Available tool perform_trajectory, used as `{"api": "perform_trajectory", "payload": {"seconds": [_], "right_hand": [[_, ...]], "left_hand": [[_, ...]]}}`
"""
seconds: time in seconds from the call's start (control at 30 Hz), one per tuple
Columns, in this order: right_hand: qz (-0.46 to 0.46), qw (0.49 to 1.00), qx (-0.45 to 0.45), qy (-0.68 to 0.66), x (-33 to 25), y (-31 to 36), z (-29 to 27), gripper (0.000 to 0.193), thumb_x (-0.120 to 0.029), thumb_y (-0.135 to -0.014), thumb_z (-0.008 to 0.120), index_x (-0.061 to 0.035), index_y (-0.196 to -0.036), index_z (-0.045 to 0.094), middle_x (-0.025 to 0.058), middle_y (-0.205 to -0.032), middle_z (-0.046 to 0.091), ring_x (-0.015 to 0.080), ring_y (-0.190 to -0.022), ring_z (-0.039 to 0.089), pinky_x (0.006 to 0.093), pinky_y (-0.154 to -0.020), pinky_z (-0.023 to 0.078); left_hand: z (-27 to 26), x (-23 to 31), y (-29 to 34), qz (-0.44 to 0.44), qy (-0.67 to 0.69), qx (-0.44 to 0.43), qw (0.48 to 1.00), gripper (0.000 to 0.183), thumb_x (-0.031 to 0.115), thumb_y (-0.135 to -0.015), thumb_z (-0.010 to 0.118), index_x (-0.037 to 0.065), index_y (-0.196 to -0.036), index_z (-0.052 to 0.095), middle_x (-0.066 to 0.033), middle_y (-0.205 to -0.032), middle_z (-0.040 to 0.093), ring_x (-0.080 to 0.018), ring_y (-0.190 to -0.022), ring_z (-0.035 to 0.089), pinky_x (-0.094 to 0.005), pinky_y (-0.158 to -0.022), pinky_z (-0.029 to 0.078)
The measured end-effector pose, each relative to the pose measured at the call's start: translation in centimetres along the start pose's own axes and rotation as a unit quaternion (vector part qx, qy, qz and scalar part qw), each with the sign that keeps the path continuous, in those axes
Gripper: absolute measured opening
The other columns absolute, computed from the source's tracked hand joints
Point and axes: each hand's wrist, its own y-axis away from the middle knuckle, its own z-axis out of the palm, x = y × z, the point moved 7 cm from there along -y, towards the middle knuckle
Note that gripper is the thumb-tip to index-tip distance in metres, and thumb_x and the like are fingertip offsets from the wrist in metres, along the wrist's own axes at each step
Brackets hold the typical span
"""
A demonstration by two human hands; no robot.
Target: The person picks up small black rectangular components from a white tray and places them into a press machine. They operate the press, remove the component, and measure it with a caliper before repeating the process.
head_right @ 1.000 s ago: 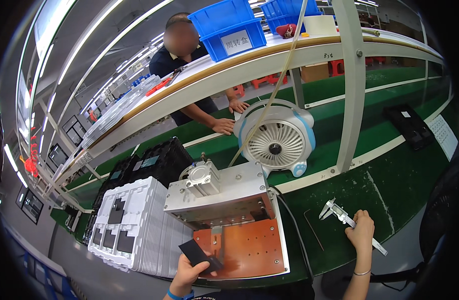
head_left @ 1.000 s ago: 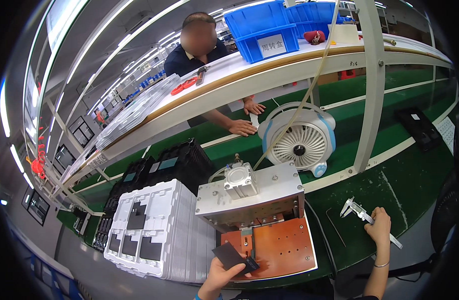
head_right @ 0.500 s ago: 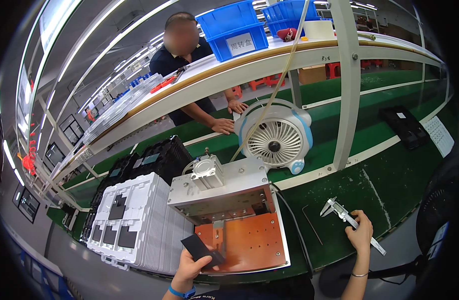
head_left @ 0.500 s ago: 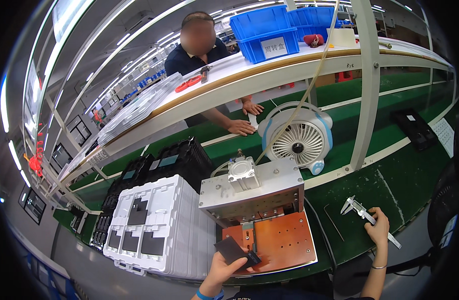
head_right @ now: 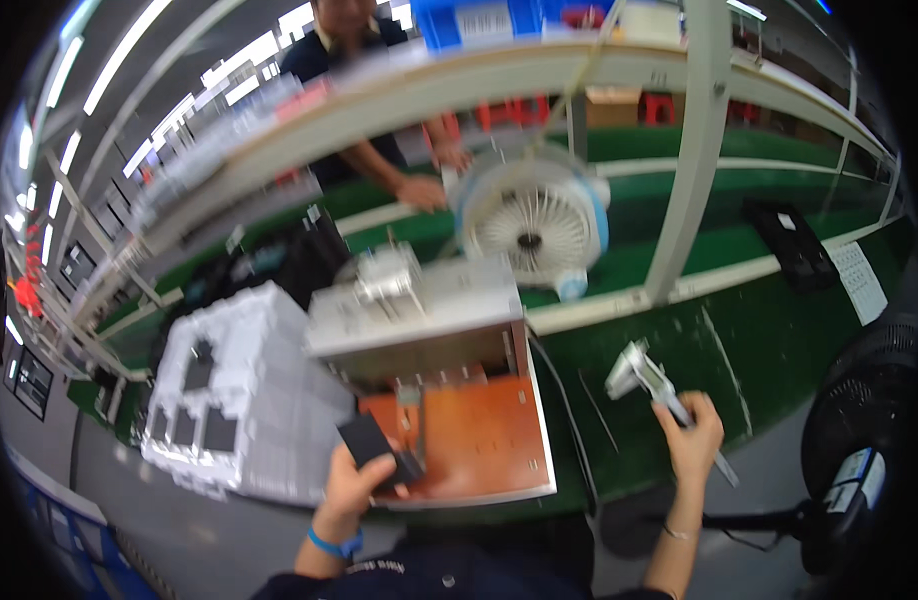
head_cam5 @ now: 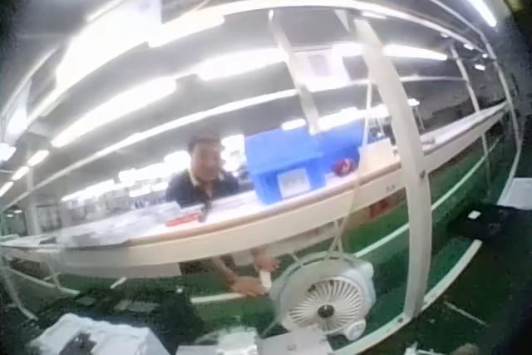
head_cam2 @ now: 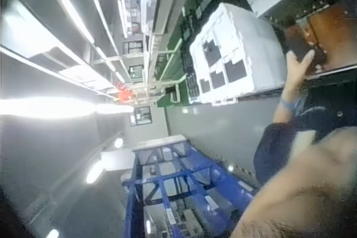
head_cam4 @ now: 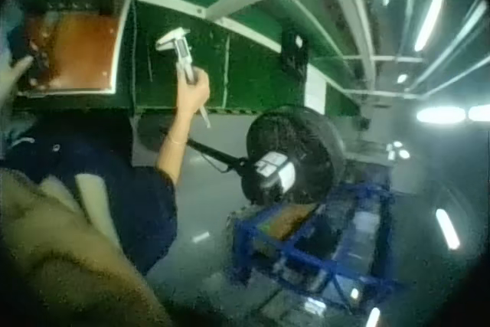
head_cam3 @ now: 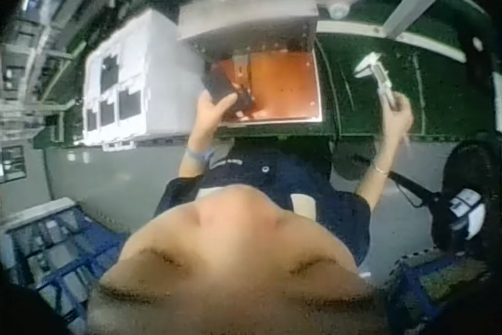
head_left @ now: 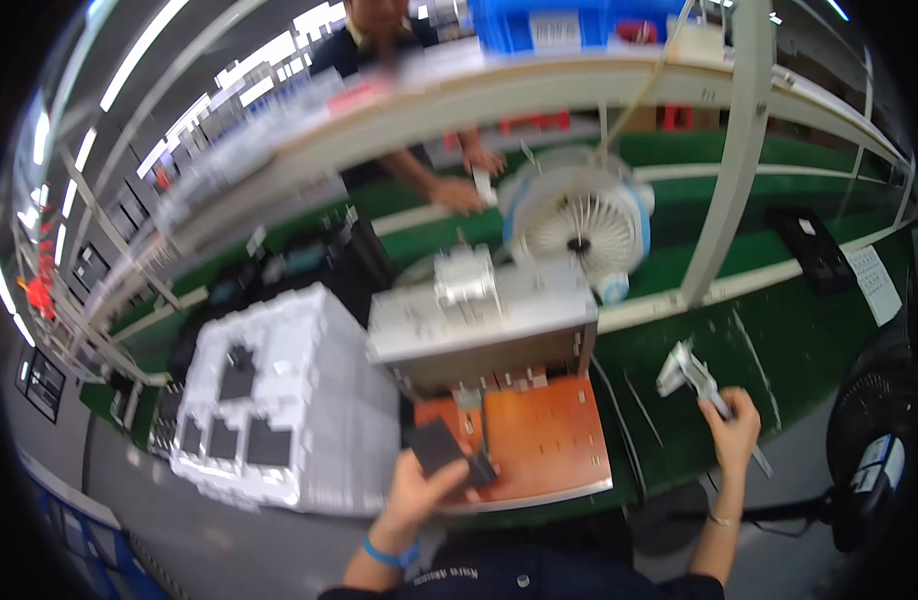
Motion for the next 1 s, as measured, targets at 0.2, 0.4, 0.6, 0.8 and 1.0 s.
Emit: {"api": "perform_trajectory", "payload": {"seconds": [0.2, 0.4, 0.6, 0.8, 1.0], "right_hand": [[-0.064, 0.974, -0.101, -0.191, -9.6, 0.8, 1.4, 0.033, -0.015, -0.066, 0.087, -0.0031, -0.080, 0.059, -0.0022, -0.067, 0.056, 0.0015, -0.056, 0.041, 0.0200, -0.046, 0.026], [-0.293, 0.930, -0.167, -0.146, -19.3, 2.1, 5.1, 0.043, -0.031, -0.056, 0.091, -0.0045, -0.071, 0.061, 0.0033, -0.063, 0.059, 0.0156, -0.051, 0.051, 0.0267, -0.046, 0.035], [-0.341, 0.918, -0.165, -0.121, -19.7, 2.3, 6.1, 0.045, -0.036, -0.055, 0.091, -0.0060, -0.071, 0.062, 0.0033, -0.062, 0.059, 0.0176, -0.051, 0.053, 0.0283, -0.050, 0.039], [-0.356, 0.911, -0.174, -0.113, -19.9, 2.6, 6.2, 0.044, -0.039, -0.056, 0.089, -0.0072, -0.071, 0.062, 0.0021, -0.060, 0.057, 0.0170, -0.050, 0.052, 0.0278, -0.049, 0.038], [-0.360, 0.911, -0.169, -0.110, -19.9, 2.7, 6.6, 0.044, -0.039, -0.057, 0.089, -0.0079, -0.071, 0.061, 0.0018, -0.060, 0.057, 0.0167, -0.050, 0.051, 0.0278, -0.049, 0.038]], "left_hand": [[0.7, 0.5, -1.5, -0.086, 0.021, -0.029, 0.996, 0.018, 0.004, -0.089, 0.063, -0.005, -0.105, 0.062, -0.0161, -0.092, 0.071, -0.0162, -0.065, 0.068, -0.0239, -0.054, 0.055], [0.6, 0.5, -1.6, -0.123, 0.020, -0.060, 0.990, 0.017, 0.005, -0.088, 0.065, -0.004, -0.102, 0.064, -0.0132, -0.088, 0.070, -0.0147, -0.061, 0.067, -0.0235, -0.051, 0.055], [0.9, 0.6, -2.3, -0.111, 0.021, -0.052, 0.992, 0.018, 0.003, -0.083, 0.067, -0.007, -0.098, 0.065, -0.0135, -0.080, 0.068, -0.0156, -0.054, 0.065, -0.0234, -0.041, 0.054], [0.7, 0.5, -2.1, -0.121, 0.015, -0.080, 0.989, 0.018, 0.006, -0.087, 0.066, -0.005, -0.101, 0.065, -0.0128, -0.084, 0.069, -0.0150, -0.062, 0.067, -0.0235, -0.048, 0.055], [0.7, 0.5, -2.2, -0.106, 0.016, -0.075, 0.991, 0.019, 0.006, -0.087, 0.066, -0.006, -0.101, 0.064, -0.0134, -0.085, 0.069, -0.0157, -0.062, 0.067, -0.0240, -0.047, 0.055]]}}
